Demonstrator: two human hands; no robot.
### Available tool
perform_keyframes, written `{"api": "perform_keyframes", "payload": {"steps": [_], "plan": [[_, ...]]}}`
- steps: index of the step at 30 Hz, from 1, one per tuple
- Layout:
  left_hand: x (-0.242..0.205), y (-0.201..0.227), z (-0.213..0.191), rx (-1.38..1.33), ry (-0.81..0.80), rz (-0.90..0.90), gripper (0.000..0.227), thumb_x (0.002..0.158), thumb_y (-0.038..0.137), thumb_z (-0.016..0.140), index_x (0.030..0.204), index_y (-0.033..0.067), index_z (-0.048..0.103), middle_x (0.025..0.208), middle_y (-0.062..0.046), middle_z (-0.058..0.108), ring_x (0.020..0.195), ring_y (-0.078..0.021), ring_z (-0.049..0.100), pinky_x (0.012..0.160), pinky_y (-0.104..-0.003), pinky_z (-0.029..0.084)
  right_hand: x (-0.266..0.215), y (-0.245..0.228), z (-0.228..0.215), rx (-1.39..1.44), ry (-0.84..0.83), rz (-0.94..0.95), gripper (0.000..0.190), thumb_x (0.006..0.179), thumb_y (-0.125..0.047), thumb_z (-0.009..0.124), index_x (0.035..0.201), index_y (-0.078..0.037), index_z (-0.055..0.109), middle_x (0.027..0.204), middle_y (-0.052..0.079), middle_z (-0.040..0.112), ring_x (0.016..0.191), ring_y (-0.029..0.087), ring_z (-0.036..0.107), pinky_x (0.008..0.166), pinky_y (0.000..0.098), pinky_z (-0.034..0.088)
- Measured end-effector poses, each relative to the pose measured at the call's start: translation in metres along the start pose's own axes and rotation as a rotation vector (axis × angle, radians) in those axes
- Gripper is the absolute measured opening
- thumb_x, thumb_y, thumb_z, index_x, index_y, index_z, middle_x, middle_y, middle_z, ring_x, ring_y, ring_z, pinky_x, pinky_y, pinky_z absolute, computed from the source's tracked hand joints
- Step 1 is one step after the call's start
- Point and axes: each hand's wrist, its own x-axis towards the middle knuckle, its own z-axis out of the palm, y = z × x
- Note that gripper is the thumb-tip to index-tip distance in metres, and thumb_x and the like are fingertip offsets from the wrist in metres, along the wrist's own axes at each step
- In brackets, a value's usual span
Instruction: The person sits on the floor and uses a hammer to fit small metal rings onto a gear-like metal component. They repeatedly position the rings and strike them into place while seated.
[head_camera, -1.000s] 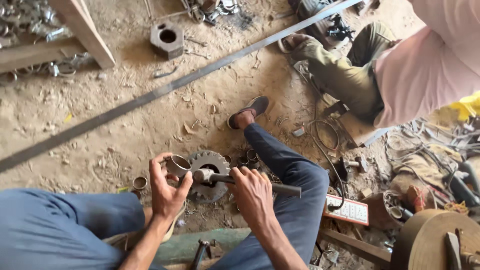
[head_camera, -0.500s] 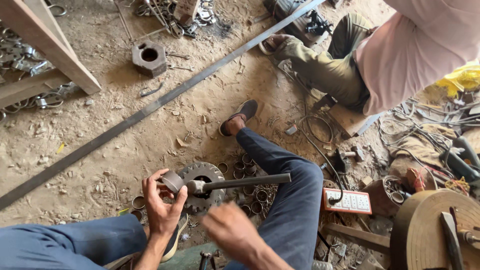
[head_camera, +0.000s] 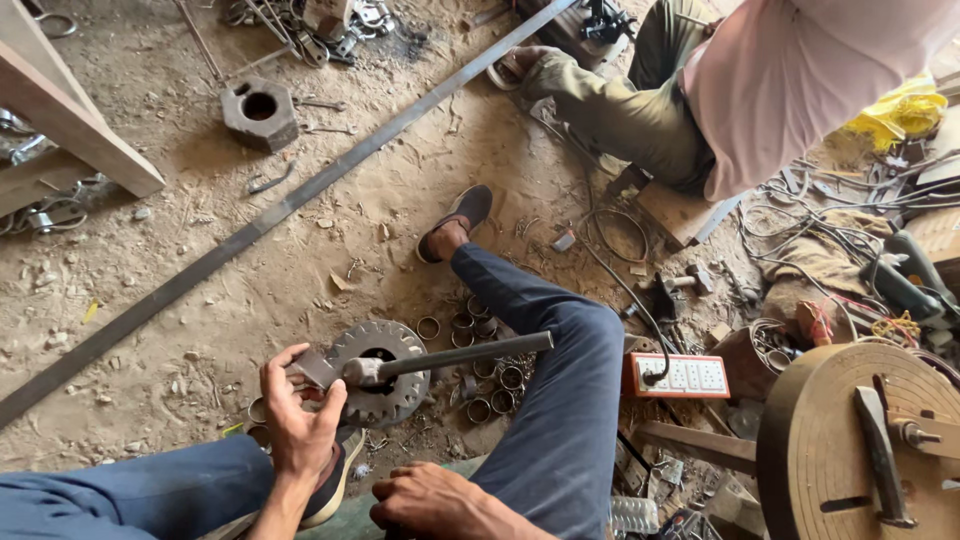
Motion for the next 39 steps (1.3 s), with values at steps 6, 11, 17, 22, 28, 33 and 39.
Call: {"api": "perform_keyframes", "payload": {"steps": [6, 11, 17, 22, 28, 33, 39], "plan": [[-0.011, 0.009, -0.015, 0.121, -0.011, -0.019, 0.066, 0.074, 0.000, 0.078, 0.131, 0.0015, 0.046, 0.121, -0.015, 0.062, 0.098, -0.0214, 0.067, 0.077, -0.034, 0.056, -0.012, -0.028, -0.059, 0.107, -0.150, 0.266, 0.015, 0.108, -0.013, 0.052, 0.112, 0.000, 0.057, 0.093, 0.018, 0.068, 0.089, 0.035, 0.070, 0.071, 0.0444, 0.056], [-0.020, 0.022, -0.022, 0.236, -0.078, 0.009, 0.064, 0.073, 0.001, 0.080, 0.130, 0.0022, 0.050, 0.118, -0.015, 0.064, 0.100, -0.0229, 0.068, 0.082, -0.034, 0.056, -0.035, -0.047, -0.107, 0.323, 0.192, 0.319, 0.021, 0.102, -0.010, 0.057, 0.120, -0.003, 0.062, 0.101, 0.016, 0.070, 0.089, 0.034, 0.071, 0.074, 0.0432, 0.057], [-0.016, 0.046, -0.006, 0.325, -0.117, 0.172, 0.062, 0.069, -0.004, 0.080, 0.126, 0.0034, 0.057, 0.123, -0.017, 0.060, 0.118, -0.0325, 0.060, 0.100, -0.040, 0.049, -0.062, -0.056, -0.153, 0.291, 0.436, 0.360, 0.019, 0.088, 0.000, 0.069, 0.106, -0.005, 0.074, 0.094, 0.014, 0.061, 0.085, 0.031, 0.066, 0.072, 0.0389, 0.054], [-0.024, 0.044, -0.016, 0.317, -0.172, 0.255, 0.064, 0.073, 0.000, 0.082, 0.130, 0.0029, 0.053, 0.128, -0.018, 0.057, 0.124, -0.0351, 0.057, 0.104, -0.042, 0.049, -0.052, -0.062, -0.157, 0.257, 0.513, 0.535, 0.049, 0.078, 0.008, 0.067, 0.120, -0.014, 0.075, 0.097, 0.012, 0.062, 0.074, 0.025, 0.066, 0.065, 0.0391, 0.053], [-0.037, 0.044, -0.021, 0.305, -0.189, 0.102, 0.073, 0.072, 0.001, 0.085, 0.137, 0.0043, 0.052, 0.136, -0.014, 0.062, 0.123, -0.0312, 0.065, 0.101, -0.039, 0.054, -0.041, -0.061, -0.153, -0.039, 0.497, 0.386, 0.061, 0.083, 0.010, 0.062, 0.142, -0.006, 0.060, 0.107, 0.012, 0.064, 0.091, 0.026, 0.062, 0.084, 0.0382, 0.054], [-0.031, 0.051, -0.022, 0.342, -0.161, 0.189, 0.055, 0.072, -0.001, 0.085, 0.121, 0.0062, 0.059, 0.136, -0.014, 0.062, 0.124, -0.0319, 0.065, 0.099, -0.037, 0.057, -0.023, -0.065, -0.151, -0.097, 0.364, 0.473, 0.064, 0.080, 0.009, 0.061, 0.143, -0.005, 0.058, 0.100, 0.012, 0.059, 0.088, 0.026, 0.055, 0.087, 0.0370, 0.050], [-0.037, 0.057, -0.020, 0.399, -0.110, 0.173, 0.059, 0.063, 0.001, 0.092, 0.112, 0.0041, 0.059, 0.113, -0.012, 0.060, 0.109, -0.0313, 0.064, 0.094, -0.041, 0.051, -0.009, -0.060, -0.140, -0.166, 0.383, 0.397, 0.070, 0.070, 0.008, 0.060, 0.139, -0.003, 0.060, 0.101, 0.013, 0.058, 0.092, 0.028, 0.054, 0.087, 0.0368, 0.049]]}}
